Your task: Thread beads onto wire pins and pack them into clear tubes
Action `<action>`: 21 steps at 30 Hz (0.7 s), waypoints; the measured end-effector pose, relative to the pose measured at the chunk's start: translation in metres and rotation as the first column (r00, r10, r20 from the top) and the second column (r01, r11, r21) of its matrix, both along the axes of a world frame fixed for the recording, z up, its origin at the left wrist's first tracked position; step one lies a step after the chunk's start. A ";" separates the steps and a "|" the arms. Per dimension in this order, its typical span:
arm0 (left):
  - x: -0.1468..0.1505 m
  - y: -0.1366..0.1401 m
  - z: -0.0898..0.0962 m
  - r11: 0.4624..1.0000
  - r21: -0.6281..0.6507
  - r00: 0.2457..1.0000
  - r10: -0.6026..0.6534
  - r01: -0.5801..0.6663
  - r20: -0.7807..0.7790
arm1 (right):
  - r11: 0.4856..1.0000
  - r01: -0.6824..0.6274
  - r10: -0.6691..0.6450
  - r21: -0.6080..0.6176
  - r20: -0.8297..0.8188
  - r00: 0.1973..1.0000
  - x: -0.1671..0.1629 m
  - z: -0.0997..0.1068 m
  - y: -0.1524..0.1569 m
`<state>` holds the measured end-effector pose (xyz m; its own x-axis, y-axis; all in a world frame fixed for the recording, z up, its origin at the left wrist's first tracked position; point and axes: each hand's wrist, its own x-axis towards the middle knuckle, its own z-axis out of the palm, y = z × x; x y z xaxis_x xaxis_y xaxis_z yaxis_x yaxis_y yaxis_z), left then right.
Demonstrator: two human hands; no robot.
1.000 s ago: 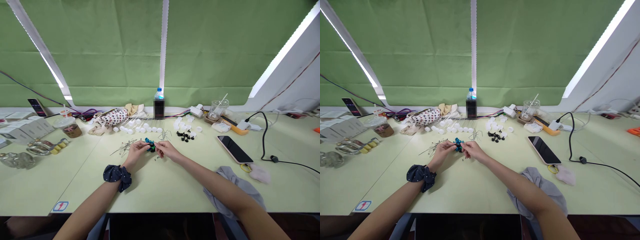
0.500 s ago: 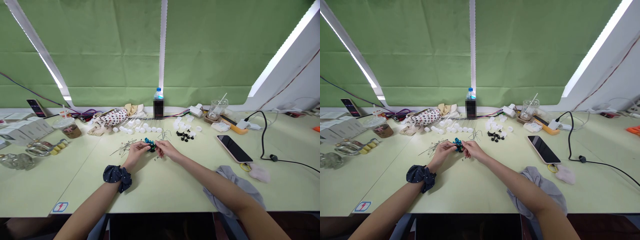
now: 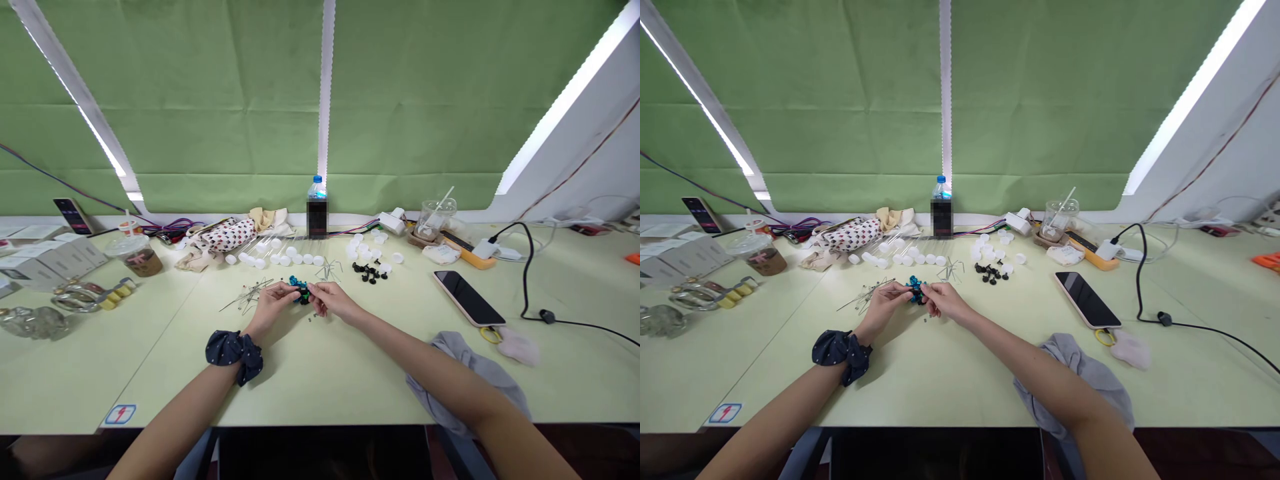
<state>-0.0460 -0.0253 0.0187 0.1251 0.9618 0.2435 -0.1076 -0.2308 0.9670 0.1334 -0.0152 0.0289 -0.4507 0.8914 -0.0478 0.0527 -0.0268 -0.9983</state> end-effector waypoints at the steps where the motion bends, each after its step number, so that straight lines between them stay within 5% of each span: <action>1: 0.000 0.000 0.000 1.000 -0.003 1.000 -0.003 0.003 0.000 | 1.000 0.003 -0.003 0.000 0.000 1.000 0.000 0.000 0.000; 21: 0.000 0.000 0.001 1.000 -0.002 1.000 0.023 -0.023 -0.001 | 1.000 -0.019 0.019 0.002 0.005 1.000 -0.001 0.000 -0.002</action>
<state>-0.0456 -0.0253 0.0194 0.1030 0.9648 0.2418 -0.1013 -0.2317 0.9675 0.1329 -0.0173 0.0290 -0.4674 0.8827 -0.0488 0.0586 -0.0242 -0.9980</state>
